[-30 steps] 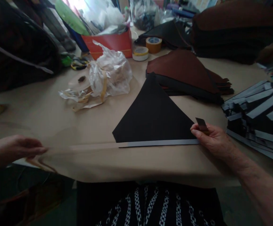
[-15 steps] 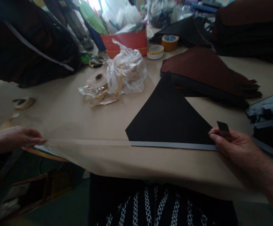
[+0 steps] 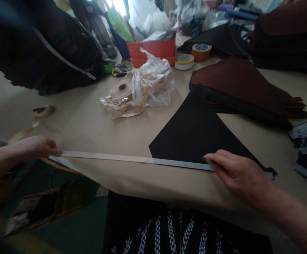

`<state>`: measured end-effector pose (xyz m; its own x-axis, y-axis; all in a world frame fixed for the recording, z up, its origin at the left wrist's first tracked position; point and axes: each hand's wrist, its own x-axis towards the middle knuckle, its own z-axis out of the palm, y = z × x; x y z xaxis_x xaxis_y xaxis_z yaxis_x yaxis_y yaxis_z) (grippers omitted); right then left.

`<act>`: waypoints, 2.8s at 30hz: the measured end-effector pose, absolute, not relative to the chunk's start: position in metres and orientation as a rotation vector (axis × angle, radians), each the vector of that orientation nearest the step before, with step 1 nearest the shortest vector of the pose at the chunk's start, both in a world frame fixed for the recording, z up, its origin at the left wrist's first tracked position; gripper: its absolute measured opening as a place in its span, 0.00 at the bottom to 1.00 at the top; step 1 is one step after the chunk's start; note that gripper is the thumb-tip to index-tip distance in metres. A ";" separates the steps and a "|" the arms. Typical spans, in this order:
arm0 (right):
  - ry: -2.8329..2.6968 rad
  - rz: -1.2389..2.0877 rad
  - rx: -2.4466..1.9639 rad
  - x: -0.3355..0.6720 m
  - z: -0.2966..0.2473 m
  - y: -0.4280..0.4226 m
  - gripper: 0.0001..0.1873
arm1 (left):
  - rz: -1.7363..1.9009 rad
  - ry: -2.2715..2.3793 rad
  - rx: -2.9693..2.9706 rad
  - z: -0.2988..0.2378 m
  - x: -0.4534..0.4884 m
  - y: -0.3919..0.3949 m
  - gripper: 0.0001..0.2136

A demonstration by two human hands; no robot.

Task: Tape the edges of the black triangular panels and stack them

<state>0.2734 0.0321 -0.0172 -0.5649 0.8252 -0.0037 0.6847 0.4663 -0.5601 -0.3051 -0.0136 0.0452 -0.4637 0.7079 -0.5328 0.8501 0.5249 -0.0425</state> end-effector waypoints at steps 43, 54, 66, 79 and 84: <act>-2.382 1.176 -1.401 0.125 -0.006 0.017 0.05 | -0.170 1.830 2.377 0.011 -0.051 -0.003 0.06; -2.499 1.000 -1.455 0.123 -0.010 0.013 0.06 | -0.199 1.776 2.345 0.017 -0.051 0.003 0.06; -2.655 0.820 -1.471 0.118 -0.011 0.012 0.04 | -0.005 1.415 2.190 0.032 -0.041 -0.013 0.09; -1.783 1.333 -1.376 0.265 0.011 0.042 0.10 | 0.445 1.522 1.726 0.021 -0.087 -0.037 0.10; -1.831 1.333 -1.551 0.292 0.007 0.034 0.12 | 0.471 1.264 1.980 0.014 -0.048 -0.032 0.09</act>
<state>0.2916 0.0338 0.0067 -0.3089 0.9120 -0.2699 0.5369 -0.0670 -0.8410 -0.0481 -0.0323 0.0139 0.4501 0.8897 -0.0763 0.6233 -0.2518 0.7404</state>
